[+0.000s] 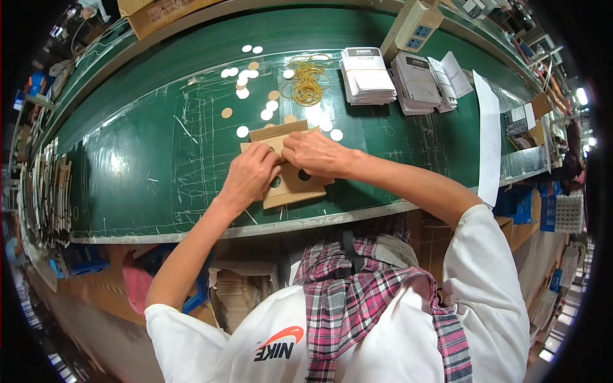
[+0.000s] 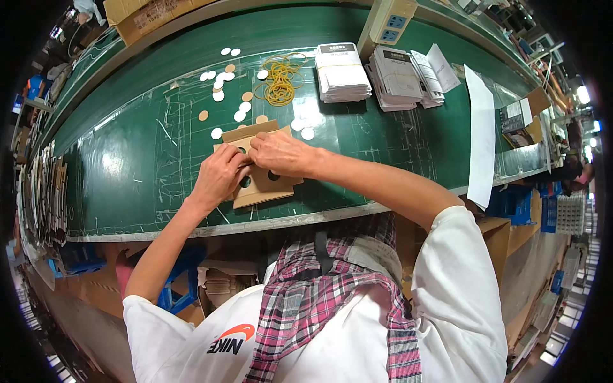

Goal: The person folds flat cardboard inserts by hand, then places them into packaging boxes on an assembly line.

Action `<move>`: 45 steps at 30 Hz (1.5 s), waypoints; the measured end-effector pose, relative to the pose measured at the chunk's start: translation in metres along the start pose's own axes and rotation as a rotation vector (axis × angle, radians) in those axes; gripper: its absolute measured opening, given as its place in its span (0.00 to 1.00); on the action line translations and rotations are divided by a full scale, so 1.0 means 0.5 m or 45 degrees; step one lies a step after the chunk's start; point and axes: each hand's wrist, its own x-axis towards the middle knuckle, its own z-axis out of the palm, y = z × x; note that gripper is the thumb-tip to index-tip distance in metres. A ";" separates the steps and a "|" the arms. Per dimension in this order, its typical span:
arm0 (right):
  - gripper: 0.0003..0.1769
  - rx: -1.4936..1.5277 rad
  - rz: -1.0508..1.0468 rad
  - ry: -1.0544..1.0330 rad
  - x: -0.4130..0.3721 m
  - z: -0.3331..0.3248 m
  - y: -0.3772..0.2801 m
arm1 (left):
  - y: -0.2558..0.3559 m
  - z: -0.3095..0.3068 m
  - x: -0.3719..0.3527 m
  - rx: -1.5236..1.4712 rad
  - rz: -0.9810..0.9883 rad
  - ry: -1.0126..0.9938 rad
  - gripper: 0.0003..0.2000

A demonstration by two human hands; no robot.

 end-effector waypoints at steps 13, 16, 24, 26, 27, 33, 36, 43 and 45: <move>0.02 0.238 0.265 0.043 0.000 -0.014 0.006 | -0.034 0.020 0.031 0.067 -0.082 -0.235 0.04; 0.03 0.210 0.285 0.110 -0.012 -0.006 0.012 | -0.048 0.015 0.041 -0.095 -0.085 -0.348 0.06; 0.05 0.324 0.284 -0.066 0.011 -0.005 0.044 | -0.051 0.005 0.028 -0.132 -0.162 -0.166 0.11; 0.05 0.442 0.294 -0.105 0.019 -0.020 0.054 | -0.067 0.014 0.030 -0.176 -0.165 -0.147 0.10; 0.04 0.464 0.314 -0.125 0.021 -0.020 0.056 | -0.070 0.015 0.033 -0.229 -0.205 -0.149 0.10; 0.07 0.452 0.556 -0.144 0.035 -0.027 0.054 | -0.083 -0.010 0.090 -0.451 -0.574 -0.437 0.11; 0.10 0.242 0.500 -0.094 0.032 -0.022 0.038 | -0.094 -0.003 0.098 -0.428 -0.600 -0.530 0.12; 0.10 0.440 0.473 -0.212 0.033 -0.030 0.069 | -0.101 0.002 0.104 -0.429 -0.561 -0.566 0.10; 0.12 0.529 0.599 -0.291 0.051 -0.031 0.082 | -0.103 -0.002 0.104 -0.439 -0.550 -0.605 0.10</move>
